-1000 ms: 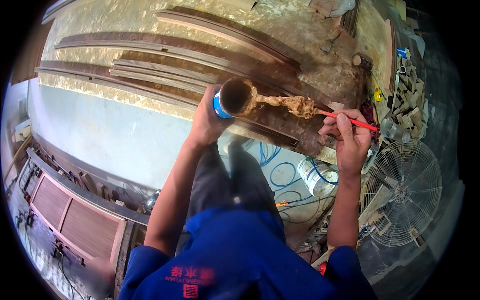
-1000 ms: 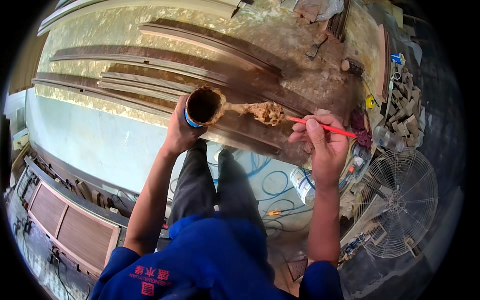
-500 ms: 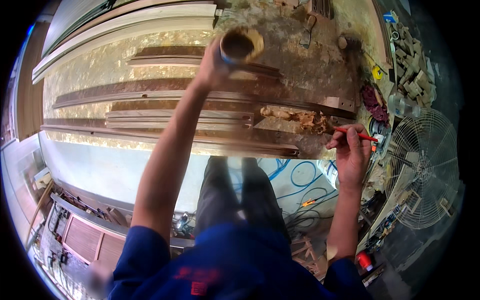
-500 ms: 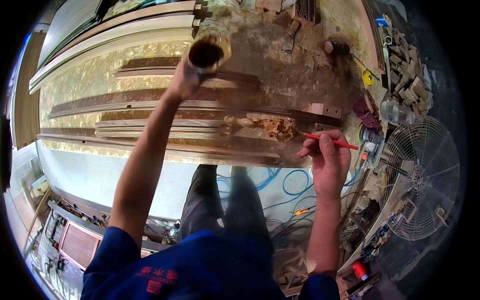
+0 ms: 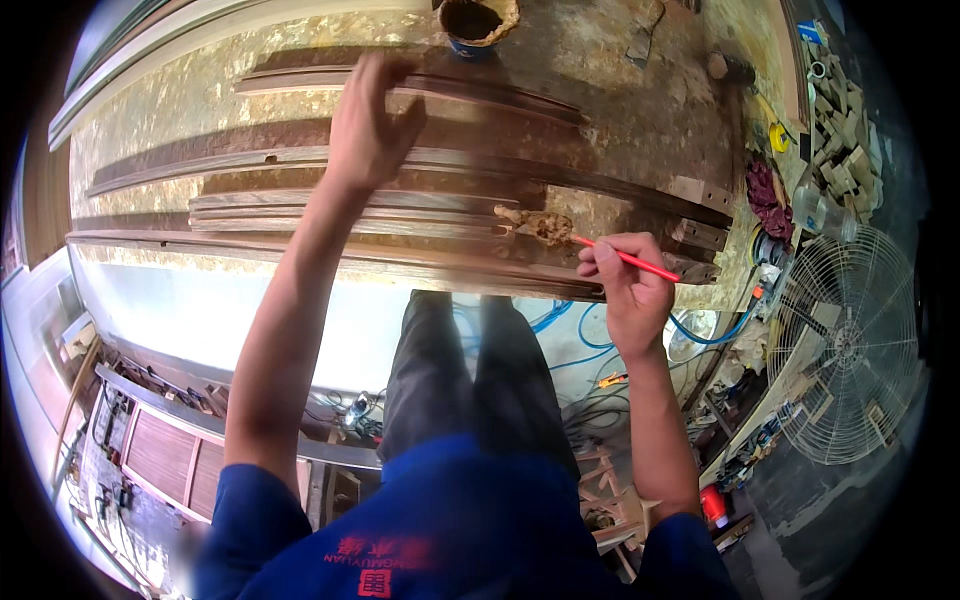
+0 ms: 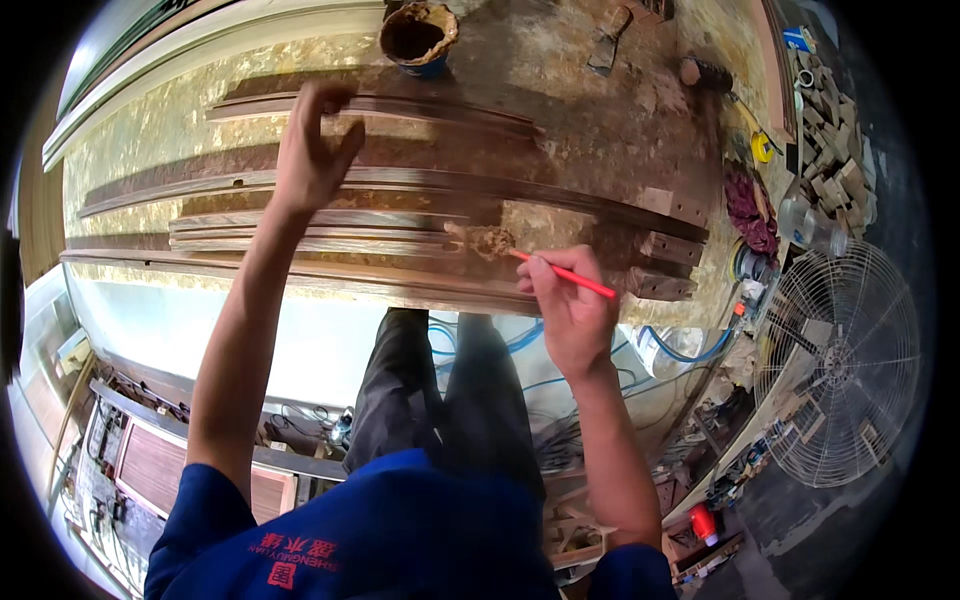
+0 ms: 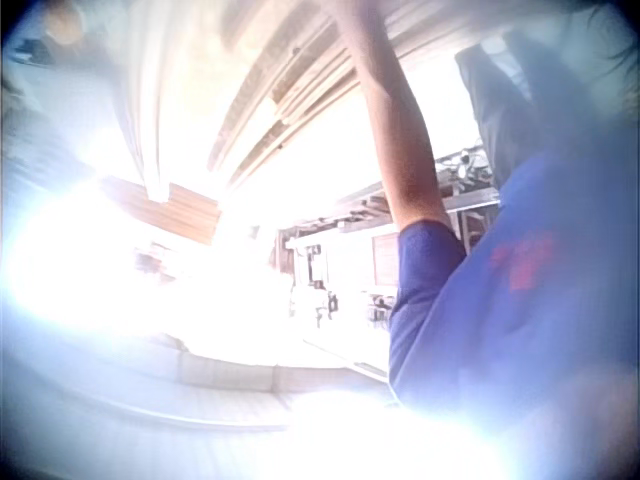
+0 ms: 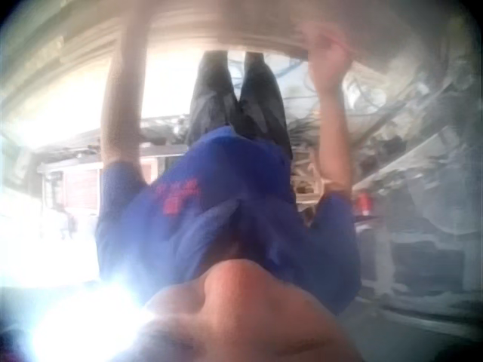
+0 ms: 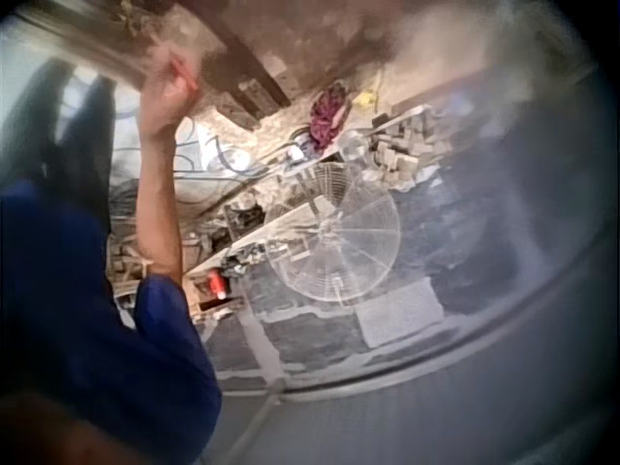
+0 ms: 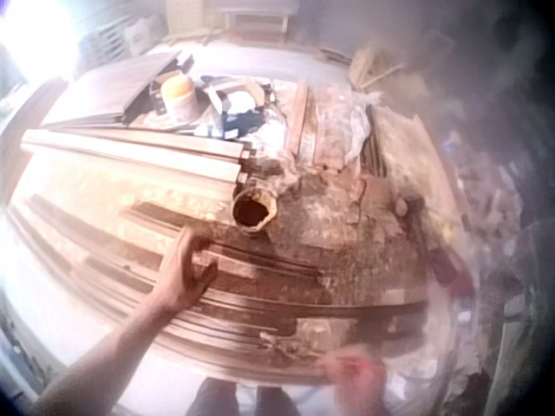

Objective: The person uses a pneumatic nail gun to attach wooden strips to a large panel, then moves the panel to a workbench. They arrange several wooden strips on the bench and apply wood filler to the joints using a small stick.

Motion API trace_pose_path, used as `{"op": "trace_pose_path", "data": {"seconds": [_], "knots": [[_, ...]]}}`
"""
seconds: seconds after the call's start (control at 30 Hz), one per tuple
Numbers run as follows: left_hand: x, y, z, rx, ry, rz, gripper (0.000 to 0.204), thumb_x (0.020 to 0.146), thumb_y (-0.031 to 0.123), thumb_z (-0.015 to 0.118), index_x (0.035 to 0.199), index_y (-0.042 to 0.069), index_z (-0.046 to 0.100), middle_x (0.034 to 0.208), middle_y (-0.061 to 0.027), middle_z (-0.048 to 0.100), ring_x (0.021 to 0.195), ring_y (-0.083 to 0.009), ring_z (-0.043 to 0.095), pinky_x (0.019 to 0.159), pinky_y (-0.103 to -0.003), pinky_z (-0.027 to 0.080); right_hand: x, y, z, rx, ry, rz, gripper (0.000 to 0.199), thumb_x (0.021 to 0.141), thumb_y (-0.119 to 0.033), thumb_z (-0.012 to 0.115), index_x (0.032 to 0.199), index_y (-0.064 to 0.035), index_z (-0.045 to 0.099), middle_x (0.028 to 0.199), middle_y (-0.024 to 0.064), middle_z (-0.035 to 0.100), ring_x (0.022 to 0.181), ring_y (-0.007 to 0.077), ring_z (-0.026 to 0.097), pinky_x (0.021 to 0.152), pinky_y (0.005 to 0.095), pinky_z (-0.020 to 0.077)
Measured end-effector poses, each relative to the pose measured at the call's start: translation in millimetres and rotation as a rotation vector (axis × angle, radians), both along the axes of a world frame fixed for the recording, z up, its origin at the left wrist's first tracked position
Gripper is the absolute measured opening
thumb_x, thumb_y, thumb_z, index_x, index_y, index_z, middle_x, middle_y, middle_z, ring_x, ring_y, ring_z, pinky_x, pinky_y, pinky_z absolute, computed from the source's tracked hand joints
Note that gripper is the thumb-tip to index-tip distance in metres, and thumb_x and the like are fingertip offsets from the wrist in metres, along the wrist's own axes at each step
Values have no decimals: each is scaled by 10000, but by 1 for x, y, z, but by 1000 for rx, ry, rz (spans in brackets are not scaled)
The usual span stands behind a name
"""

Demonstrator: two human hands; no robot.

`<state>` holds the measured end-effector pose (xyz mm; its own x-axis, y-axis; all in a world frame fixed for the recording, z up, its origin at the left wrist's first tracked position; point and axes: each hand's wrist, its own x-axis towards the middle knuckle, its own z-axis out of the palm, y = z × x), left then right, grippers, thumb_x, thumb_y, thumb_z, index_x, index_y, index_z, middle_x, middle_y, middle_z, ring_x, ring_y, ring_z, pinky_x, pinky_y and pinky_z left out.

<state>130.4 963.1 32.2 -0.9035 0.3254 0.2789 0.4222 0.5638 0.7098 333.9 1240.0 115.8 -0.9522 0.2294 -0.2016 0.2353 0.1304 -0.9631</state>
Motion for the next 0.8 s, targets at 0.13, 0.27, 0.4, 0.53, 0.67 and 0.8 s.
{"op": "trace_pose_path", "data": {"seconds": [0.13, 0.27, 0.4, 0.53, 0.67, 0.8], "knots": [[104, -43, 3, -324, -155, -176, 496, 852, 185, 799, 1291, 82, 593, 1296, -128, 616, 1225, -318, 587, 1067, -450, 474, -16, -16, 3, 456, 101, 301, 75, 980, -54, 676, 1045, -18, 680, 922, 138, 684, 799, 299, 701, 712, 358, 547], [121, -46, -4, -429, -112, -162, 660, 784, 251, 823, 1375, 110, 564, 1378, -107, 576, 1325, -320, 521, 1166, -467, 381, -28, -29, 3, 551, 166, 465, 70, 968, -83, 705, 1006, -42, 663, 830, 131, 652, 778, 342, 675, 693, 380, 538], [114, -52, -23, -444, -109, -198, 713, 706, 300, 859, 1336, 118, 580, 1295, -83, 609, 1281, -297, 543, 1149, -445, 373, -31, -27, -2, 583, 7, 364, 64, 972, -62, 700, 968, -9, 664, 870, 128, 662, 785, 264, 665, 688, 340, 522], [117, -51, -31, -395, -97, -176, 712, 683, 362, 877, 1288, 124, 587, 1220, -59, 620, 1234, -264, 564, 1117, -425, 386, -34, -22, -9, 431, 135, 403, 64, 972, -57, 707, 1017, -13, 695, 875, 88, 692, 769, 167, 647, 716, 290, 521], [119, -51, -33, -422, -120, -166, 692, 689, 347, 875, 1277, 125, 585, 1211, -61, 610, 1221, -278, 567, 1104, -419, 392, -19, -16, -11, 389, 22, 300, 79, 979, -63, 703, 1035, -7, 695, 885, 77, 697, 786, 137, 656, 726, 281, 529], [120, -49, -31, -404, -49, -147, 660, 706, 309, 854, 1283, 136, 584, 1220, -62, 605, 1220, -284, 565, 1084, -418, 412, -20, -18, -16, 337, 67, 273, 92, 986, -72, 699, 1043, -1, 691, 874, 63, 696, 778, 126, 659, 726, 275, 535]]}}
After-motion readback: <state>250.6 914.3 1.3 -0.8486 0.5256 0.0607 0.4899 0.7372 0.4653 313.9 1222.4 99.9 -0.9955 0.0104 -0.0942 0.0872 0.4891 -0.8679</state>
